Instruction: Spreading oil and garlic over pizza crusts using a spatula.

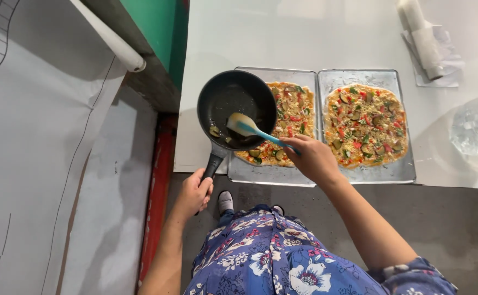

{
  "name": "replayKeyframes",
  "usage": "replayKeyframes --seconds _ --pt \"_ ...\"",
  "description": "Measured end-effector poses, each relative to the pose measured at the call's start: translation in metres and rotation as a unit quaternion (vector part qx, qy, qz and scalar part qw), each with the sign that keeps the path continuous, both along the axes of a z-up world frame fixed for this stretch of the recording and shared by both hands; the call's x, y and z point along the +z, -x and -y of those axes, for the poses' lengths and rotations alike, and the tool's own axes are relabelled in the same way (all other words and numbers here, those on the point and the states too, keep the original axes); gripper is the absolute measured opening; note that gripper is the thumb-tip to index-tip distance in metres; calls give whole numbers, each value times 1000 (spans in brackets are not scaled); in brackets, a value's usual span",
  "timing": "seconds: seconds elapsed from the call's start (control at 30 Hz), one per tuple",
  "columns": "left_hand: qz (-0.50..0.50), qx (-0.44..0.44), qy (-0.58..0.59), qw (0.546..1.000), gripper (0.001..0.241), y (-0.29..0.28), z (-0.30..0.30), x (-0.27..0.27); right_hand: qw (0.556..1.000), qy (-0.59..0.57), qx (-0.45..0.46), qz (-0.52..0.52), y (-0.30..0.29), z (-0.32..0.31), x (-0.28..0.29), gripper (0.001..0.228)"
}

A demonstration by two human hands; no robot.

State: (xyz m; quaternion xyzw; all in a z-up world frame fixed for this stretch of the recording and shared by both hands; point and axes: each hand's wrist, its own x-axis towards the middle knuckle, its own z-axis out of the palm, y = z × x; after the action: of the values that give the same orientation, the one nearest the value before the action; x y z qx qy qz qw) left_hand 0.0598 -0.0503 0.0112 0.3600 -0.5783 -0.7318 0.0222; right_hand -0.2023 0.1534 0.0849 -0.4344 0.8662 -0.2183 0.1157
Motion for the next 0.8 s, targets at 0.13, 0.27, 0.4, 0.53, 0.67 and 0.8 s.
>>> replayKeyframes --seconds 0.13,0.27,0.4,0.53,0.67,0.8 --pt "19 -8 -3 1000 10 -5 6 3 999 19 42 4 -1 18 -17 25" --pt "24 -16 2 1000 10 -11 15 0 996 27 54 69 -1 29 -39 26" --pt "20 -19 -1 1000 13 -15 23 -2 972 55 -12 227 -5 37 -63 28" --pt "20 -21 -18 999 10 -15 28 11 957 27 -59 282 -12 46 -64 27" --pt "28 -16 -21 999 9 -16 34 7 914 132 -54 380 -8 37 -88 29" --pt "15 4 -32 999 12 -23 48 -3 875 235 -65 418 10 0 -106 29"
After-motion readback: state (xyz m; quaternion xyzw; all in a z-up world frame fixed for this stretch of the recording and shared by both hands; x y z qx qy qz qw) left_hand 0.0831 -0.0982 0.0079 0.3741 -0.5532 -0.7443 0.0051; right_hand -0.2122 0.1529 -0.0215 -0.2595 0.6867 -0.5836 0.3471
